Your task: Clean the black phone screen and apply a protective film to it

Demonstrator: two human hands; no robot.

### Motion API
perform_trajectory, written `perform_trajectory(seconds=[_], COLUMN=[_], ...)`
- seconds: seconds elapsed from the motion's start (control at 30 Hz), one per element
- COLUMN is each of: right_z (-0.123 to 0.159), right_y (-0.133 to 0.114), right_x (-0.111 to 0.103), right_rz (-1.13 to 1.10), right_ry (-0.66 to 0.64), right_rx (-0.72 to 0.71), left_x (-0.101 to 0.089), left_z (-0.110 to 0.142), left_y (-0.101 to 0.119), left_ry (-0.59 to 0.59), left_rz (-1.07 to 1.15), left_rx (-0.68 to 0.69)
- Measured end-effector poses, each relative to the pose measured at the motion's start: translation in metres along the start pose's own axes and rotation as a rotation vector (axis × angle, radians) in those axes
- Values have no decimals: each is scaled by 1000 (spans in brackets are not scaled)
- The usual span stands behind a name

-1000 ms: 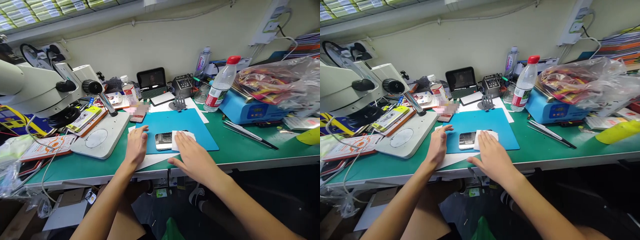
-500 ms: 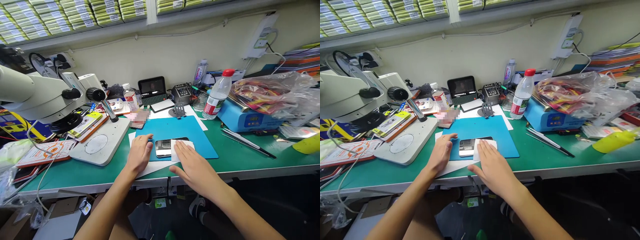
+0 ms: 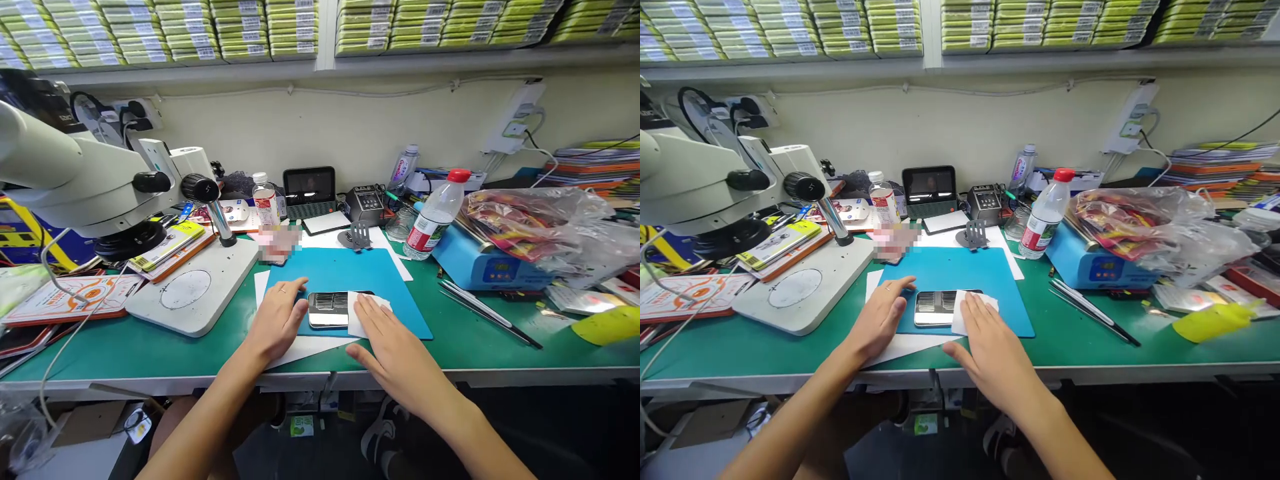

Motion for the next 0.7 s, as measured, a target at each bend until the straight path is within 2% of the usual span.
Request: perform_trajectory(seconds=[0.1, 0.2, 0.3, 0.4, 0.5, 0.57, 0.63, 0.7], right_z=[-23, -44, -40, -17, -5, -9, -20, -31], right_y=[-12, -49, -66, -47, -5, 11, 8, -11], right_x=[-3, -3, 0, 4, 0, -2, -3, -3], right_rz=[-15, -54, -56, -21, -9, -17, -39, -77], right_ry=[7, -9, -47, -81, -56, -65, -88, -79], right_rx=[39, -46, -160, -213, -90, -3, 28, 4], left_x=[1, 2, 2, 0, -1, 0, 1, 3], left_z=[-2, 0, 3, 4, 3, 3, 3, 3], left_y=[-1, -1, 1, 3, 3, 2, 2, 1], left_ry=[-10, -21, -31, -41, -44, -49, -57, -64], left_rz=[2, 11, 21, 28, 39, 35, 23, 13], left_rx=[1, 14, 30, 24, 19, 23, 27, 32])
Point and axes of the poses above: each hand's wrist, its own z-axis away from the middle knuckle, its own x-axis out of the palm, y = z × x, the point moved 8 cm from there along -z, towards the middle knuckle, and after that the axes turned 15 degrees about -y, right-handed, at the moved point
